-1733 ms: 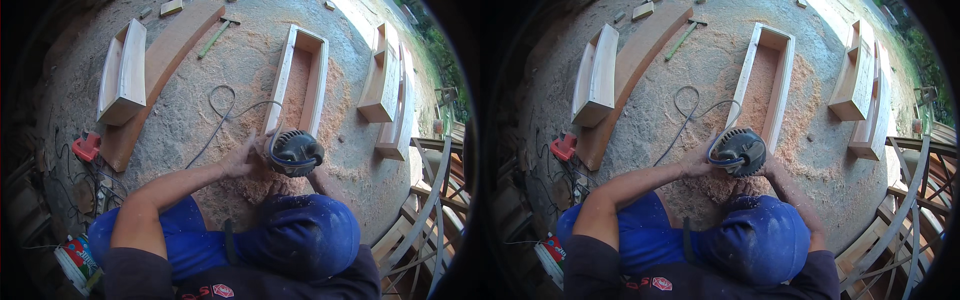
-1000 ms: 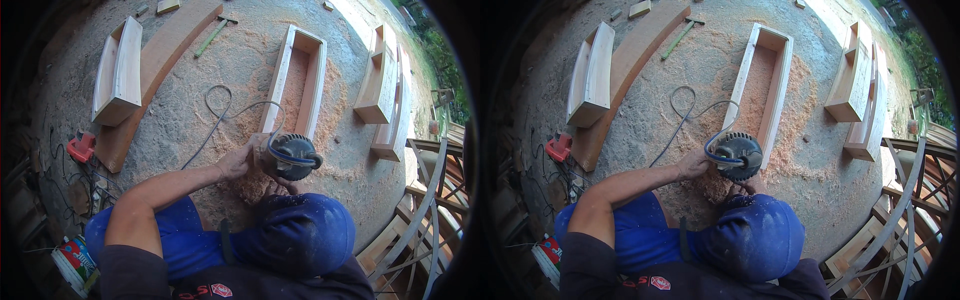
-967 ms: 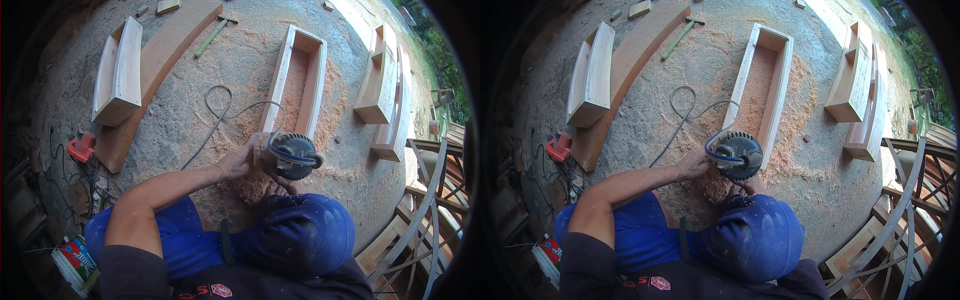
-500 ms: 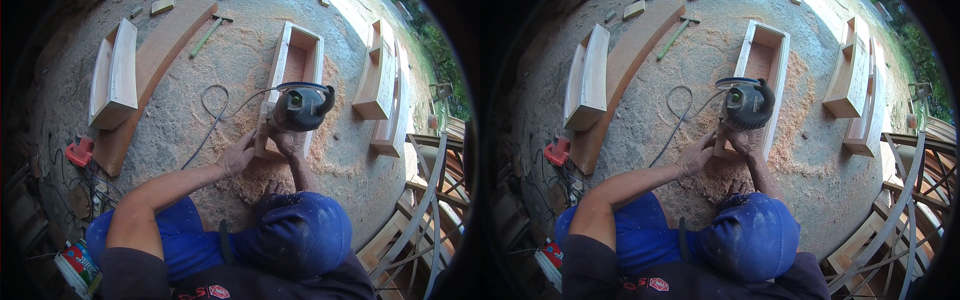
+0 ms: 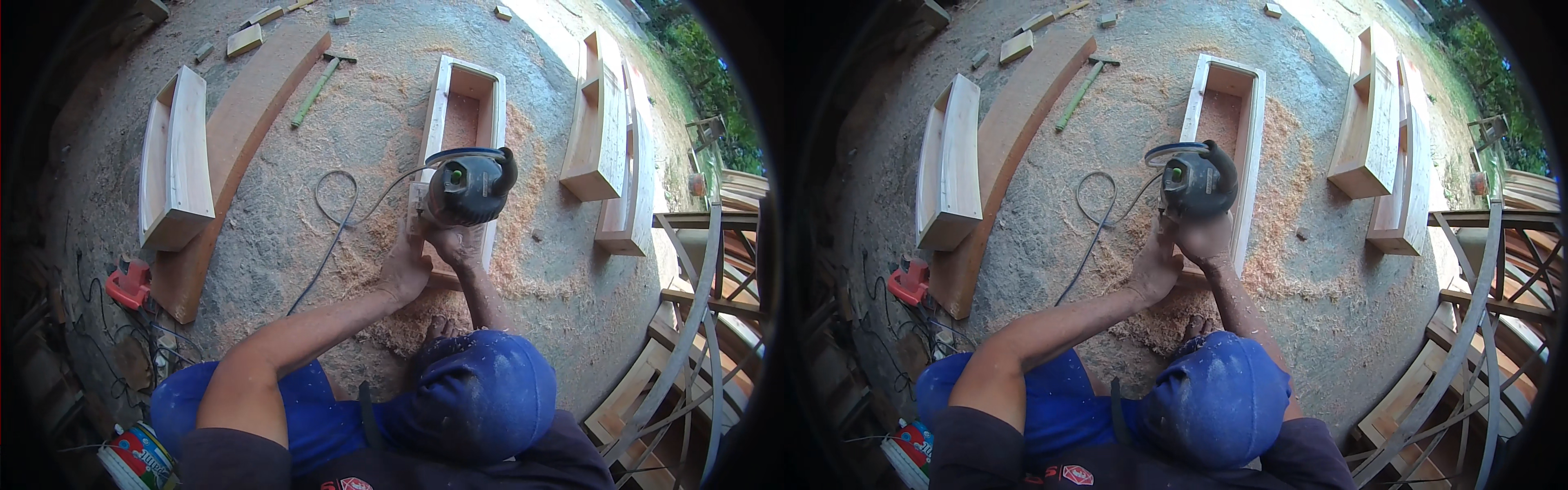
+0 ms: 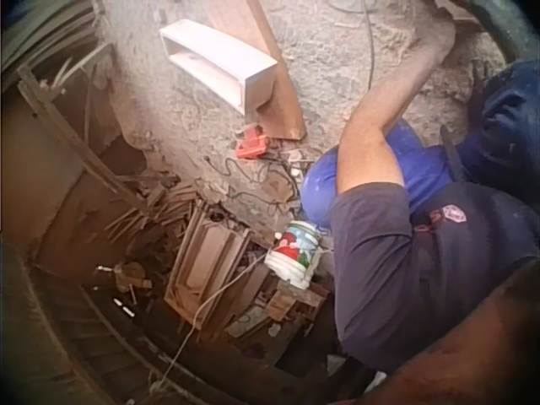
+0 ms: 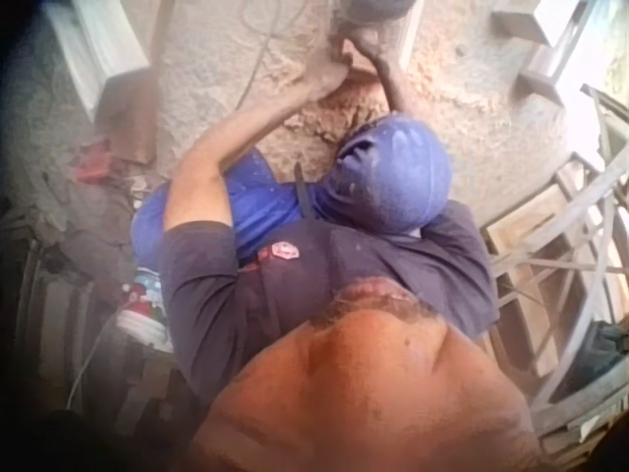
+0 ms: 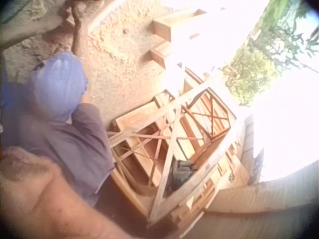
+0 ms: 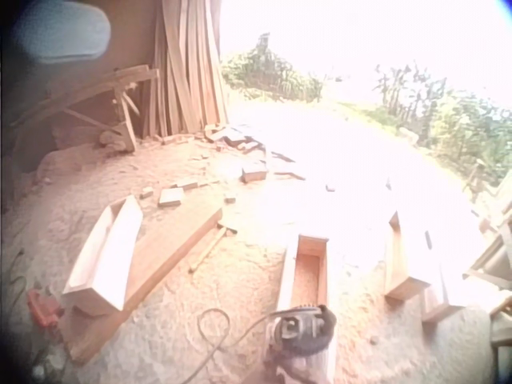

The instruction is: The person uses a wood router to carve a groove along the interior edges of a rectangular wooden frame. The person moves the tool along the wood, then picks up and repositions the frame to continue routing.

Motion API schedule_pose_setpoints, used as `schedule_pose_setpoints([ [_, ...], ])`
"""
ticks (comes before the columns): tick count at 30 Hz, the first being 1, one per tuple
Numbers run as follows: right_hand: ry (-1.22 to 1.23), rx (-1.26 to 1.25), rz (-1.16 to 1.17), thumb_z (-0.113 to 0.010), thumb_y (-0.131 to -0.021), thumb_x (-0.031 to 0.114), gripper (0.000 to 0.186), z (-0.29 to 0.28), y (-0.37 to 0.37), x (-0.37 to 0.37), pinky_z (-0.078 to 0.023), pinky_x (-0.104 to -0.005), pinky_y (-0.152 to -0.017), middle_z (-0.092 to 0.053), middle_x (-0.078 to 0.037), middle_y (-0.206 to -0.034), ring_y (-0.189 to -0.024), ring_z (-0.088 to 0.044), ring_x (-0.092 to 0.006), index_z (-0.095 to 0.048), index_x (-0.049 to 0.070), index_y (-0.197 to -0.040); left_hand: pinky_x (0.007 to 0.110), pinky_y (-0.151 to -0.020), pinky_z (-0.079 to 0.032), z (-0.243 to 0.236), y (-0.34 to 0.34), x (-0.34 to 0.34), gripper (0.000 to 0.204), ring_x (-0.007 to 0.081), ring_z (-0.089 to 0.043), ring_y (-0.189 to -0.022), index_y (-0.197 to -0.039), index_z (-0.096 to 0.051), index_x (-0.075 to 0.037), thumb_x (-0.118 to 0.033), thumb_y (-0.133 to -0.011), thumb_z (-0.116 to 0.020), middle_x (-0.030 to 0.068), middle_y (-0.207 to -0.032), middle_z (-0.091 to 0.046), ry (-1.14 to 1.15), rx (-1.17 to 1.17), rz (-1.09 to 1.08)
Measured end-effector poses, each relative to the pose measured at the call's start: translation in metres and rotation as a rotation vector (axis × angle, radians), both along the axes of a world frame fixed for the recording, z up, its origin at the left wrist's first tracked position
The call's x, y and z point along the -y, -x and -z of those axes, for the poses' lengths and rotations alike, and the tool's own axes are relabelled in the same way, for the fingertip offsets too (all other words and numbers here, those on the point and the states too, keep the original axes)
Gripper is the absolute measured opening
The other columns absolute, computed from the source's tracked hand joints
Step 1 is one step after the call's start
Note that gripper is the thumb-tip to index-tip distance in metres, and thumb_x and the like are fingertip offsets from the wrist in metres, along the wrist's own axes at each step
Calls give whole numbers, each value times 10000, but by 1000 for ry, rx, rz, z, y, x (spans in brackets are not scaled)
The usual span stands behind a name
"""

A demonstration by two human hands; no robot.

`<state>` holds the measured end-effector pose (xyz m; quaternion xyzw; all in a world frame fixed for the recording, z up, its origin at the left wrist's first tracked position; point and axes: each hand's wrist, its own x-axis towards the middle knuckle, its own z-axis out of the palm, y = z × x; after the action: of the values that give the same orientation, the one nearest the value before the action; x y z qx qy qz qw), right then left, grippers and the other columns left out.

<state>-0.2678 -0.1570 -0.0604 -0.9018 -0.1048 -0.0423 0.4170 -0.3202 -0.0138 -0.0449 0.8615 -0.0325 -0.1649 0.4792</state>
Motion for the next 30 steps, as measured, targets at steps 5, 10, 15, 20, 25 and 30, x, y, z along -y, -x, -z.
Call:
schedule_pose_setpoints([
  [5,50,54,36,-814,-831,414,533,-12,-17,-3,-537,-432,-1012,-718,-107,-1259,-1176,-683,-278,-694,140,-1273,503,-1149,-437,-4,-2,-2,921,495,-328,-1490,-1623,-132,6,-4,-798,-540,306,-1659,-155,-58,31,56],
  [10,-40,79,38,-831,-820,400,533,-5,-37,-4,-526,-427,-1024,-721,-96,-1250,-1187,-676,-278,-694,137,-1263,505,-1179,-405,-8,-1,-5,961,517,-284,-1508,-1649,-87,-8,-31,-793,-524,322,-1681,-101,-33,43,55],
  [15,-226,-75,56,-855,-796,338,509,-15,-54,-4,-514,-404,-1035,-727,-78,-1235,-1162,-683,-257,-698,128,-1231,472,-1228,-342,-7,-2,-5,946,512,-371,-1460,-1633,-26,73,-71,-829,-503,413,-1607,-226,-29,74,43],
  [20,-304,-30,25,-865,-787,96,608,-19,-70,-3,-525,-345,-1016,-702,-35,-1214,-1135,-667,-179,-582,87,-1325,445,-1222,-355,-8,0,-3,945,478,-414,-1452,-1607,-42,140,-125,-846,-535,406,-1571,-323,63,-85,-63],
  [25,-314,8,26,-862,-779,78,579,-25,-86,-5,-535,-349,-994,-715,-43,-1176,-1110,-679,-187,-605,76,-1298,470,-1198,-379,-4,3,-2,993,481,-461,-1421,-1646,-48,48,-120,-818,-568,360,-1584,-360,117,-93,-130],
  [30,-383,-38,40,-849,-794,295,567,-28,-101,-3,-500,-371,-1054,-722,-62,-1246,-1191,-670,-224,-652,119,-1295,464,-1202,-378,4,4,-1,990,476,-457,-1427,-1648,-58,43,-111,-816,-572,351,-1586,-364,126,-36,-135],
])
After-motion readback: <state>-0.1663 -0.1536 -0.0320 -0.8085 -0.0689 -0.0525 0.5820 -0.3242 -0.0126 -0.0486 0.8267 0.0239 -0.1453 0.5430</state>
